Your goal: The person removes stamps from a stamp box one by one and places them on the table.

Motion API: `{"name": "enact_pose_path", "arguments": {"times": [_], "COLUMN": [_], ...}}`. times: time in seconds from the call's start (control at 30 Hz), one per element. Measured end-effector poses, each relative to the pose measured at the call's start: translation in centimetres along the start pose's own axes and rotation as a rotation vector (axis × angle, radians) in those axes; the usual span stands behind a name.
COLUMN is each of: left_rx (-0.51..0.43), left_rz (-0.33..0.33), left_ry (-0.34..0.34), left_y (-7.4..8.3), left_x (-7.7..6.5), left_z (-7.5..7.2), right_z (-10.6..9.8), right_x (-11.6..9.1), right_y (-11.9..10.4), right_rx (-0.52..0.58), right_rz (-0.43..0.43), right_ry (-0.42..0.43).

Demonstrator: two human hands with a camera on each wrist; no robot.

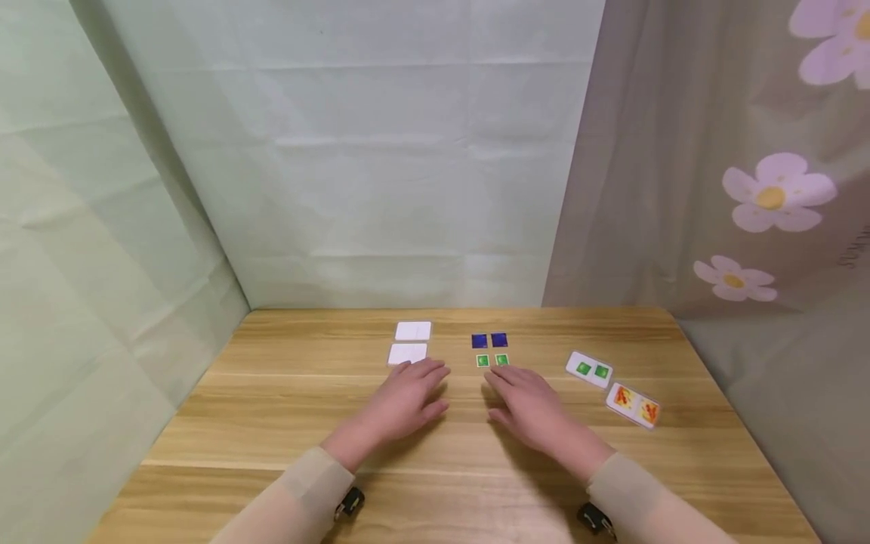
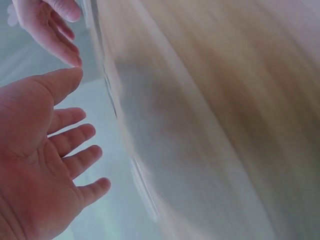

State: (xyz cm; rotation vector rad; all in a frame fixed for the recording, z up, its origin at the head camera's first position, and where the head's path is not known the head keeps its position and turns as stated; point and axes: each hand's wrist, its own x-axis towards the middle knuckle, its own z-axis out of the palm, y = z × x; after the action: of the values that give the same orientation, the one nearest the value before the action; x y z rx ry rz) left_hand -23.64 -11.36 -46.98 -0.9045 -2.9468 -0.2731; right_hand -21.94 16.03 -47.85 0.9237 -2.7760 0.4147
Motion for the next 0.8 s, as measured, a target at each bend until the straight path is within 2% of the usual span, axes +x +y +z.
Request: {"name": "enact_pose_path", "arguments": {"times": [0.23,0.43,0.67,0.8], "left_rx": [0.002,-0.008,-0.018,-0.014], "left_rz": [0.032,0.066,0.104,0.119], "left_ry": [-0.013,0.006,0.023,0.020], "left_y": [2.4,4.0,5.5,6.5], "left_x": [1.5,2.4,3.4,4.3], "left_z": [0.3,0.7,1.1,1.2], "right_z": [-1.5,-2.5,-3.5,-4.0], "right_x": [-2.3,-3.6,-5.0,-5.8], "right_y": [1.7,3.3,6.1,7.8], "right_rx": [-0.024,-0.056,-0.090,-0.077], "right_rz": [0.045,0.079,0.089,0.138], "right_ry": [0.029,0.063,0.119,0.109]}}
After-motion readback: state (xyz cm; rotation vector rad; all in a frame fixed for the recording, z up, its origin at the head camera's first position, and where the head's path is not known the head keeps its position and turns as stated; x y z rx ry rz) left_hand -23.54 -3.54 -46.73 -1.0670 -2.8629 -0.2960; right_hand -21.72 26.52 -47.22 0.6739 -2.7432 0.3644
